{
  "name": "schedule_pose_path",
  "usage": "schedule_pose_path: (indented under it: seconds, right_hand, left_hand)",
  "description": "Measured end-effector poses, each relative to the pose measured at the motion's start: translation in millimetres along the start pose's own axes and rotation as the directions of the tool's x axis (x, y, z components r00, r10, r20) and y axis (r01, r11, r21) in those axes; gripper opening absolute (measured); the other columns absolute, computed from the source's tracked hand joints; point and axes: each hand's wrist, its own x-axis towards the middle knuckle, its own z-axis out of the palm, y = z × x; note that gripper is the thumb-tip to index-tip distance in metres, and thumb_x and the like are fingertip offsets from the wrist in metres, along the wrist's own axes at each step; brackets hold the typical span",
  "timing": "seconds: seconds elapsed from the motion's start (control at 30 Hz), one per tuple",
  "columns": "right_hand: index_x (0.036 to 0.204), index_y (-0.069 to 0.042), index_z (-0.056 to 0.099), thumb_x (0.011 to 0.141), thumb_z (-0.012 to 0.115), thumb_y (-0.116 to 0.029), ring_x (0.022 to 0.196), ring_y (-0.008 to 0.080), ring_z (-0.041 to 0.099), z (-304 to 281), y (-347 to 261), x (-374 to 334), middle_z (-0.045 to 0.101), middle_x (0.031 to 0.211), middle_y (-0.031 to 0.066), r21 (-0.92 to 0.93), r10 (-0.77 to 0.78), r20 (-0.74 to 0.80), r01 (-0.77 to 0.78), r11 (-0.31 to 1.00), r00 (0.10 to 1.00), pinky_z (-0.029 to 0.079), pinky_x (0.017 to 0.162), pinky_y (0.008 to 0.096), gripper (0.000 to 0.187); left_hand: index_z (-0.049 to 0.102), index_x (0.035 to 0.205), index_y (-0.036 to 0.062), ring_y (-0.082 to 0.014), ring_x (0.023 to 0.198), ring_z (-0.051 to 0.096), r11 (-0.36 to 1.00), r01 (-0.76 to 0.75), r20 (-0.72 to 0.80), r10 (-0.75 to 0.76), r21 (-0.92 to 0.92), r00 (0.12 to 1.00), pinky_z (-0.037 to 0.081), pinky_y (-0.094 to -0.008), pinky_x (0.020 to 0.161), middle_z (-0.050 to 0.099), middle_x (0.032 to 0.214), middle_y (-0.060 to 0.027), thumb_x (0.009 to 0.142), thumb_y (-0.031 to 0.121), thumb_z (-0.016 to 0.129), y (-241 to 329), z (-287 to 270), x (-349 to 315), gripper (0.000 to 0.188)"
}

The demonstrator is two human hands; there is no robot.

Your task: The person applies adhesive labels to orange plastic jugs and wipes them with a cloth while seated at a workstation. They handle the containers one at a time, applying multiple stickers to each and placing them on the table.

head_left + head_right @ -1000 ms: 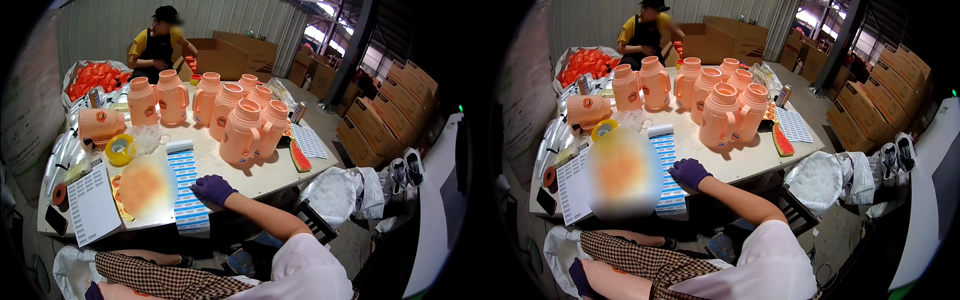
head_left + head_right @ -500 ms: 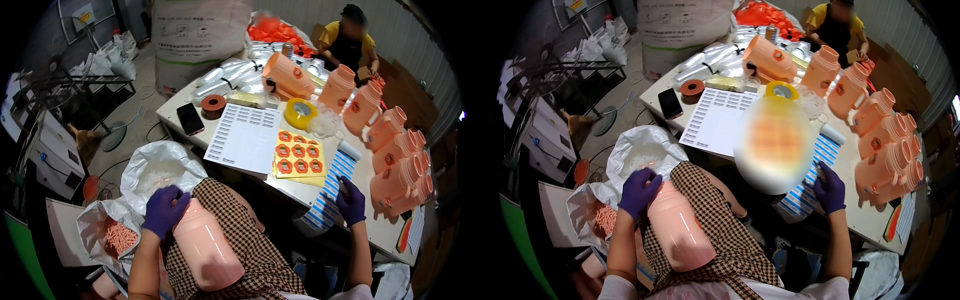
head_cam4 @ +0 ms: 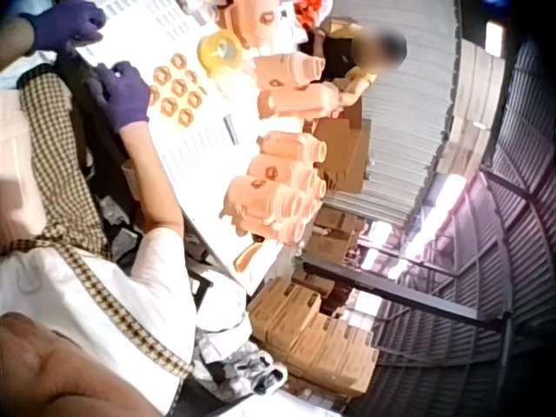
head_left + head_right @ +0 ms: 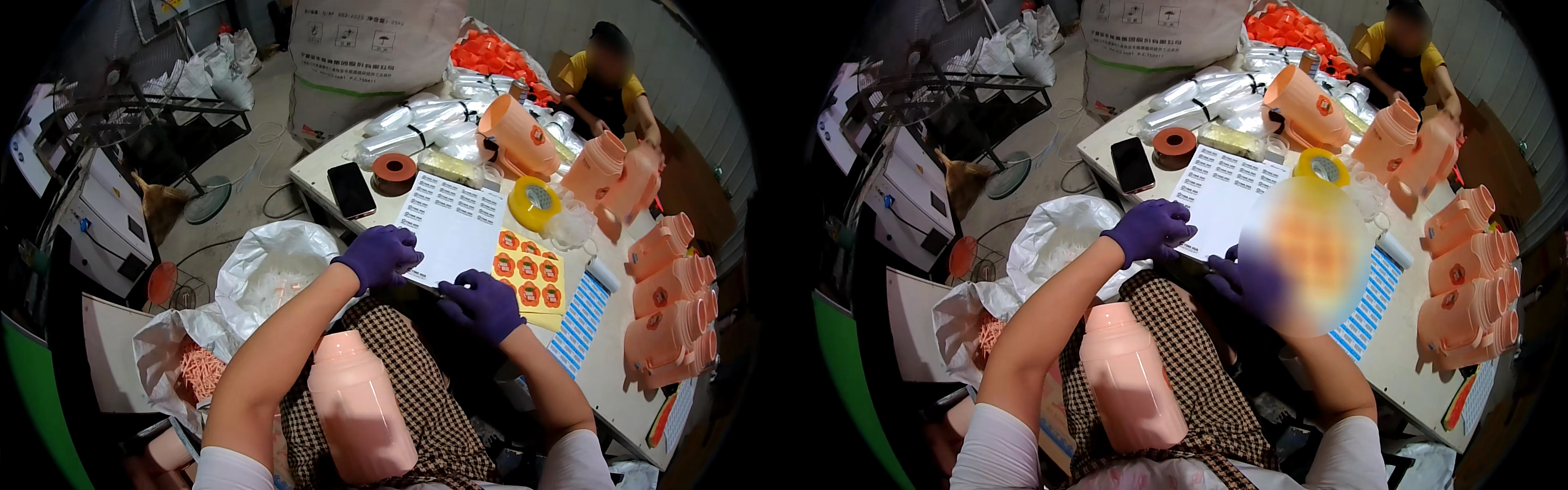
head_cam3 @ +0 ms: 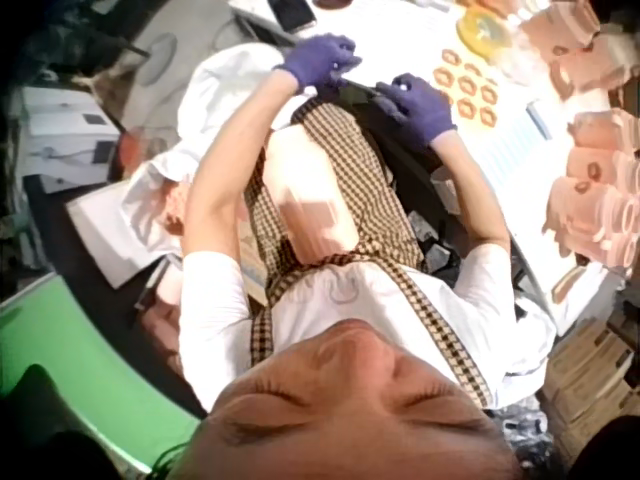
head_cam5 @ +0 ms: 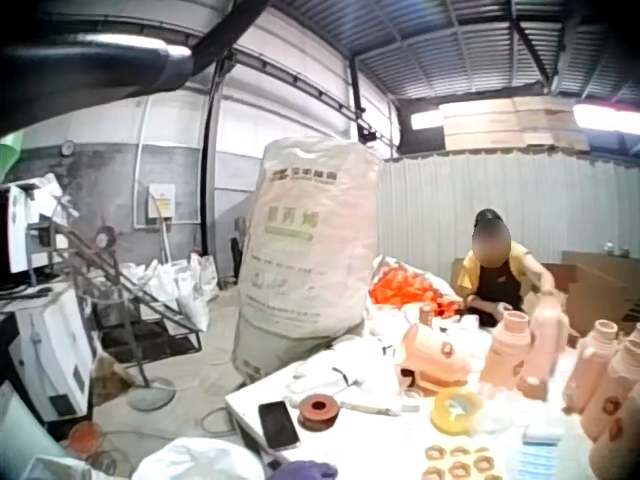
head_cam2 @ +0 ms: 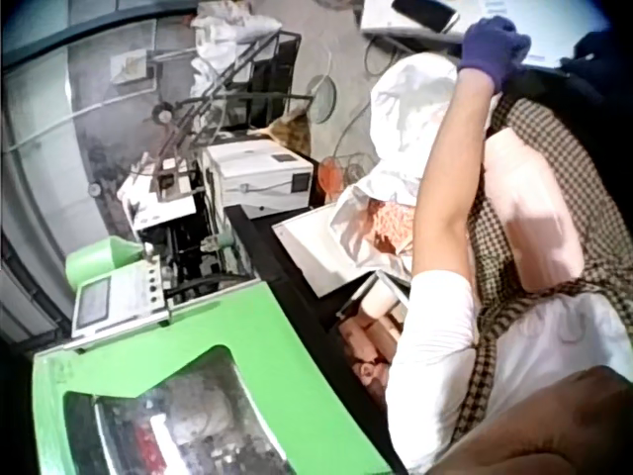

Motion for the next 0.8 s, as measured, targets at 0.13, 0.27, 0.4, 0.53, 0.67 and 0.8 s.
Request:
schedule_pose_path:
  seconds: [0.13,0.27,0.4,0.53,0.67,0.8]
  right_hand:
    - [0.109,-0.022,0.075,0.089,0.068,-0.031,0.08,0.0262,0.067,6,11,3,0.068,0.094,0.007,0.064,0.029,0.061,-0.033,0.997,0.998,0.055,0.067,0.0389,0.023]
    - [0.108,-0.024,0.074,0.089,0.068,-0.032,0.083,0.0251,0.067,11,11,13,0.068,0.096,0.0044,0.072,0.014,0.072,-0.019,0.997,0.997,0.055,0.066,0.0391,0.021]
    - [0.106,-0.023,0.076,0.083,0.074,-0.025,0.076,0.0243,0.069,14,7,32,0.069,0.093,0.0043,-0.081,-0.018,0.161,0.032,0.996,0.987,0.056,0.063,0.0372,0.023]
    - [0.109,-0.025,0.074,0.09,0.066,-0.027,0.081,0.0275,0.067,24,16,36,0.067,0.097,0.0057,-0.018,0.006,0.241,-0.002,1.0,0.97,0.055,0.067,0.0401,0.021]
    - [0.118,-0.029,0.071,0.091,0.064,-0.026,0.092,0.0281,0.063,26,9,37,0.061,0.101,0.0088,-0.043,0.071,0.349,-0.059,0.997,0.934,0.055,0.072,0.0404,0.028]
    - [0.127,-0.021,0.068,0.094,0.061,-0.02,0.091,0.0307,0.061,20,31,44,0.059,0.099,0.0128,0.321,0.116,0.358,-0.238,0.917,0.927,0.05,0.083,0.0387,0.034]
  left_hand:
    - [0.073,0.111,0.0222,-0.0289,0.109,0.063,0.997,0.027,0.032,-0.024,-0.074,0.999,0.053,-0.0401,0.091,0.065,0.123,-0.0073,0.074,0.025,0.081,3,-3,-2,0.038]
    - [0.073,0.11,0.0223,-0.028,0.107,0.063,0.996,0.074,0.13,-0.067,-0.05,0.989,0.053,-0.0394,0.09,0.064,0.12,-0.0057,0.074,0.024,0.081,9,-9,1,0.037]
    - [0.073,0.11,0.0217,-0.0267,0.107,0.062,0.997,0.063,0.083,-0.06,-0.032,0.995,0.053,-0.0393,0.089,0.064,0.115,-0.0045,0.074,0.022,0.08,12,-7,-2,0.037]
    - [0.072,0.112,0.0211,-0.0255,0.108,0.061,0.997,0.059,0.041,-0.057,-0.057,0.998,0.053,-0.0391,0.089,0.062,0.112,-0.0038,0.074,0.021,0.08,8,-5,-3,0.038]
    - [0.071,0.112,0.021,-0.0261,0.11,0.061,0.996,0.055,0.075,-0.05,-0.072,0.996,0.052,-0.0392,0.092,0.061,0.114,-0.0054,0.071,0.021,0.081,4,-6,-6,0.042]
    - [0.07,0.115,0.0205,-0.0298,0.111,0.06,0.992,0.046,0.097,-0.035,-0.119,0.995,0.052,-0.0412,0.094,0.061,0.119,-0.0078,0.067,0.025,0.083,2,-8,-3,0.051]
